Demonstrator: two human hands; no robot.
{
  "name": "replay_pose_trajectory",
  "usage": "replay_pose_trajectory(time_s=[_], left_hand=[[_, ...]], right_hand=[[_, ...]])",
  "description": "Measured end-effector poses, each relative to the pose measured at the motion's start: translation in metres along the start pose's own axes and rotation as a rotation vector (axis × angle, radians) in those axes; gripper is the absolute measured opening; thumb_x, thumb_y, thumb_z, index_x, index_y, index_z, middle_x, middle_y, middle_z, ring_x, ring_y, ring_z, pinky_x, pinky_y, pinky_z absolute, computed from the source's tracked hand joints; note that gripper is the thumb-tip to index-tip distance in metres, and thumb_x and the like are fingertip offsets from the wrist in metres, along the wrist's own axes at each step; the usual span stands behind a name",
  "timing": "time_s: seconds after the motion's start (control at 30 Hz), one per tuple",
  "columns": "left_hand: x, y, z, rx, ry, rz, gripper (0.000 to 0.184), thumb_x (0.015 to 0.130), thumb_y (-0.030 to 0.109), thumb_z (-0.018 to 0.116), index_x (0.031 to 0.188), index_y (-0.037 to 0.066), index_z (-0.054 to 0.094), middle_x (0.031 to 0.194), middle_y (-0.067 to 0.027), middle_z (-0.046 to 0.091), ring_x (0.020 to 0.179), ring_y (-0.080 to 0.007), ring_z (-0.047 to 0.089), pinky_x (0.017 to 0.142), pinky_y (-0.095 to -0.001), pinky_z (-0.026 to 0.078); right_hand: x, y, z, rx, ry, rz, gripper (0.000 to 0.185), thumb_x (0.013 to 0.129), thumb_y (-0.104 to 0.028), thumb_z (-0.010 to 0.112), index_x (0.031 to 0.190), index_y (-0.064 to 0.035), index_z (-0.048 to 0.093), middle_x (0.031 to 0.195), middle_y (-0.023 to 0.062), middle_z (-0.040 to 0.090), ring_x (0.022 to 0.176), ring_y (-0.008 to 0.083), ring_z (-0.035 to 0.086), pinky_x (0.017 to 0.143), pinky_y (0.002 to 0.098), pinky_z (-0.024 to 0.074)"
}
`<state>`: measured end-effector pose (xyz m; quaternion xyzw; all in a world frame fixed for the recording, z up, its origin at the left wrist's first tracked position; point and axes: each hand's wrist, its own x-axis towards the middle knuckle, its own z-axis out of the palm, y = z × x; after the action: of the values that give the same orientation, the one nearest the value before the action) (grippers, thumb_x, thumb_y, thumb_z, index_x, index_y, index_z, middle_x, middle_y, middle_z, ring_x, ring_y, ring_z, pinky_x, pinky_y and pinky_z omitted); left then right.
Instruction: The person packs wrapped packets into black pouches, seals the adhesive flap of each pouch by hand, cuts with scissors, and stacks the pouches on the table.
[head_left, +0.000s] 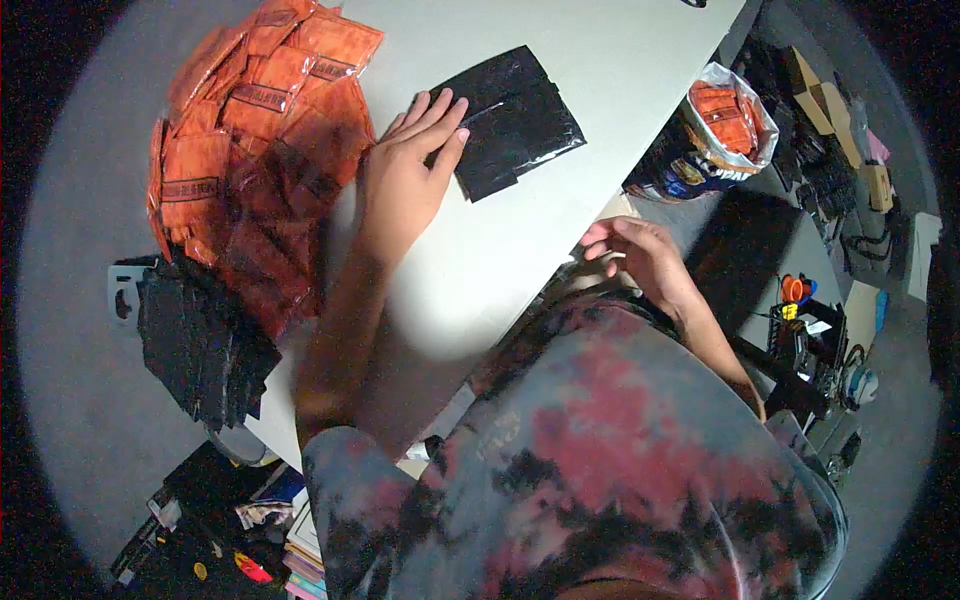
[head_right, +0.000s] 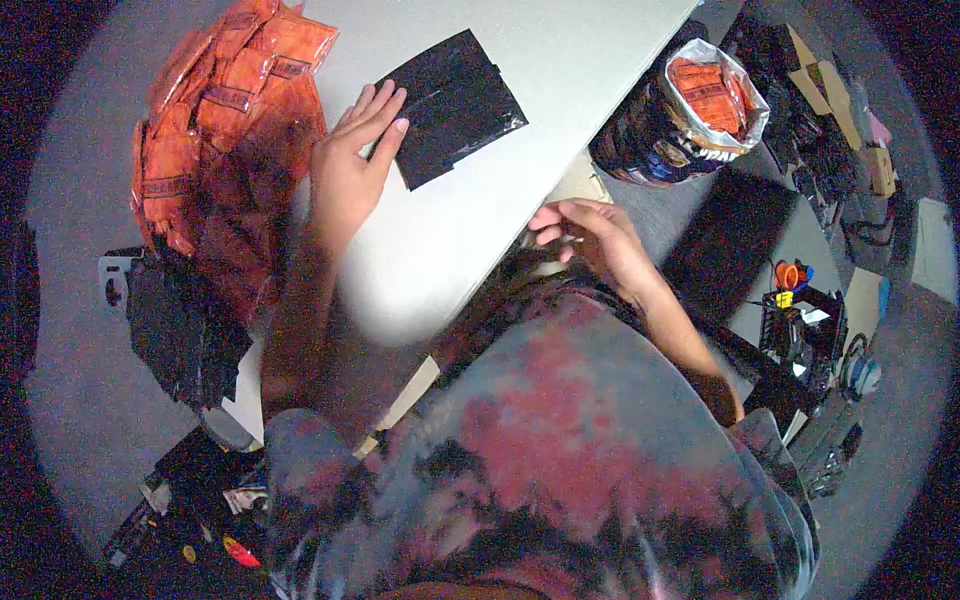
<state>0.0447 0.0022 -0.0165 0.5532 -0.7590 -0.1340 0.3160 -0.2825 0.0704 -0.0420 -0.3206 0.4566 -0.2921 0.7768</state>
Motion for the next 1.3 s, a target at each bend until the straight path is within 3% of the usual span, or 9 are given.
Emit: replay_pose_trajectory(time_s=[0.23,0.33,0.67,0.77,0.83,0.97,1.07,1.23,1.3], left_hand=[[-0.002,-0.001,0.0,0.002,0.026,0.032,0.03,0.102,0.022,0.065,0.127,0.008,0.073,0.14,-0.0158,0.064,0.14,-0.0363,0.053,0.118,-0.0448,0.04],[-0.002,-0.001,0.001,0.003,0.032,0.039,0.03,0.102,0.022,0.064,0.127,0.008,0.074,0.14,-0.0165,0.064,0.14,-0.0369,0.053,0.117,-0.0447,0.041],[-0.002,-0.003,0.002,0.008,0.041,0.062,0.03,0.102,0.023,0.064,0.126,0.008,0.074,0.139,-0.0171,0.065,0.139,-0.037,0.054,0.117,-0.0455,0.041],[-0.003,-0.003,0.002,-0.005,0.051,0.064,0.03,0.102,0.023,0.064,0.126,0.008,0.074,0.139,-0.017,0.065,0.139,-0.0369,0.053,0.117,-0.046,0.04],[-0.003,-0.004,0.003,-0.009,0.06,0.072,0.03,0.102,0.023,0.064,0.126,0.008,0.074,0.139,-0.0169,0.065,0.139,-0.037,0.053,0.118,-0.0462,0.04],[-0.003,-0.006,0.004,0.027,0.047,0.068,0.031,0.102,0.024,0.063,0.127,0.009,0.073,0.14,-0.0164,0.064,0.139,-0.0366,0.053,0.118,-0.047,0.039],[-0.004,-0.006,0.004,0.022,0.053,0.078,0.031,0.103,0.025,0.062,0.127,0.009,0.073,0.141,-0.0164,0.063,0.139,-0.0359,0.053,0.116,-0.0472,0.042],[-0.003,-0.002,0.001,0.028,0.079,0.085,0.03,0.101,0.021,0.064,0.125,0.008,0.074,0.139,-0.0154,0.065,0.137,-0.0353,0.056,0.114,-0.0457,0.044],[-0.003,0.003,-0.001,0.156,0.092,0.149,0.028,0.099,0.019,0.065,0.122,0.007,0.075,0.137,-0.0139,0.067,0.13,-0.0343,0.059,0.111,-0.0437,0.047]], right_hand=[[-0.015,-0.006,0.025,0.153,0.117,0.078,0.032,0.104,-0.029,0.06,0.12,-0.0027,0.07,0.11,0.0065,0.075,0.094,0.0149,0.067,0.075,0.0289,0.0492],[-0.016,-0.009,0.029,0.072,0.143,0.092,0.034,0.103,-0.034,0.062,0.118,-0.0043,0.069,0.109,0.0051,0.073,0.097,0.014,0.066,0.078,0.0296,0.0474],[-0.011,-0.011,0.03,-0.013,0.141,0.12,0.024,0.102,-0.031,0.066,0.11,-0.0094,0.072,0.101,0.0005,0.073,0.092,0.0103,0.066,0.076,0.0297,0.0458],[-0.011,-0.015,0.036,0.003,0.191,0.098,0.02,0.099,-0.03,0.072,0.1,-0.0104,0.077,0.094,-0.0013,0.074,0.083,0.0079,0.064,0.073,0.0246,0.0441],[-0.01,-0.016,0.038,-0.157,0.295,0.008,0.019,0.098,-0.027,0.072,0.098,-0.0088,0.078,0.093,-0.0011,0.076,0.085,0.0073,0.065,0.073,0.0239,0.0436],[-0.007,-0.023,0.042,-0.33,0.273,-0.181,0.016,0.097,-0.02,0.073,0.098,-0.0044,0.078,0.094,0.0025,0.077,0.088,0.0088,0.068,0.078,0.0258,0.0487],[-0.008,-0.036,0.042,-0.35,0.148,-0.335,0.008,0.093,-0.003,0.073,0.096,0.0027,0.077,0.094,0.0088,0.078,0.089,0.0135,0.071,0.091,0.0302,0.0543],[-0.016,-0.116,0.056,-0.978,0.04,-0.707,0.009,0.092,-0.01,0.077,0.094,-0.0012,0.075,0.092,0.0058,0.072,0.089,0.0154,0.065,0.084,0.0302,0.049],[0.001,-0.139,0.055,-1.081,-0.11,-0.811,0.012,0.093,-0.012,0.075,0.097,-0.0015,0.073,0.095,0.0065,0.072,0.09,0.0166,0.065,0.081,0.0309,0.0492]])
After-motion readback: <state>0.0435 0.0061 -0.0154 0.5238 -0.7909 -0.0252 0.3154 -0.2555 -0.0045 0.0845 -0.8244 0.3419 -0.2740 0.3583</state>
